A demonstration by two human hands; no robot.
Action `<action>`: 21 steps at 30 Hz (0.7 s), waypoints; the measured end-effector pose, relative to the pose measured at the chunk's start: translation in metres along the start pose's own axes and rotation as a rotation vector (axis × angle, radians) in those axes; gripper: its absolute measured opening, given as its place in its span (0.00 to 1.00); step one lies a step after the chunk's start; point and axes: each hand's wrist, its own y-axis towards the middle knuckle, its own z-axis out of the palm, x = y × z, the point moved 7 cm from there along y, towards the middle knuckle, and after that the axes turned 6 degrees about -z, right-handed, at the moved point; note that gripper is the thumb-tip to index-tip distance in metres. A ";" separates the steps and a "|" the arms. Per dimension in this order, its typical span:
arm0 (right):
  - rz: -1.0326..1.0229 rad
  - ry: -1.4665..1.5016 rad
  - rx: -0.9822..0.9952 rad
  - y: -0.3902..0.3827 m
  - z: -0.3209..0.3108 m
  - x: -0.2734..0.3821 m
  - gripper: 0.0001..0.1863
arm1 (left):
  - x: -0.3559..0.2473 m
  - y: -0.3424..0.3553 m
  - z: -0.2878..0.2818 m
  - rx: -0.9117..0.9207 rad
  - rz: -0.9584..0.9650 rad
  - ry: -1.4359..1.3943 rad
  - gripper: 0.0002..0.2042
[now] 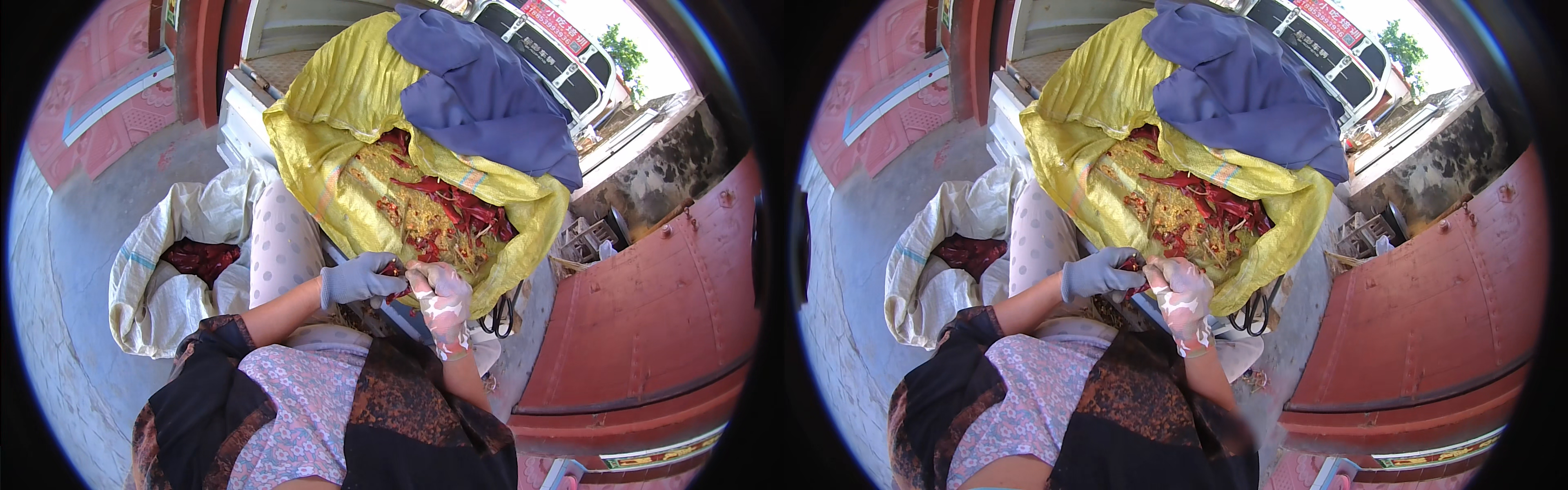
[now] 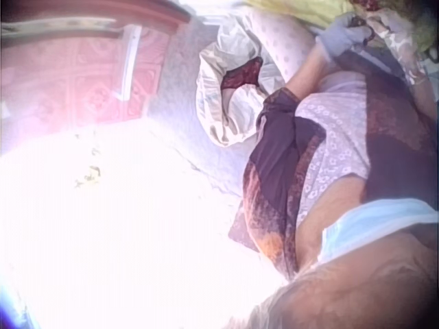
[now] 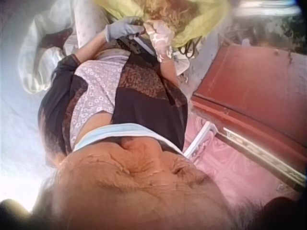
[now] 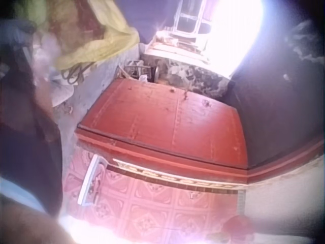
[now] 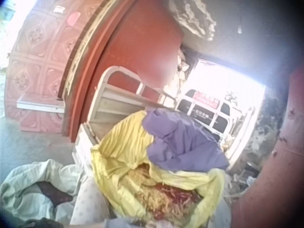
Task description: The person removes seeds from chili peppers by hand and using shears, taking them from one large white sack and placing the cleaned peppers into another.
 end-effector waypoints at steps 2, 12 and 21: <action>-0.155 -0.173 0.030 0.007 -0.004 0.011 0.06 | -0.006 0.001 0.001 -0.017 0.020 0.050 0.17; -0.218 0.012 -0.099 0.020 -0.005 0.014 0.07 | -0.019 0.005 0.009 -0.010 0.323 -0.088 0.08; 0.645 0.994 -0.256 -0.015 0.033 -0.040 0.06 | -0.006 0.007 0.008 -0.062 0.312 -0.054 0.04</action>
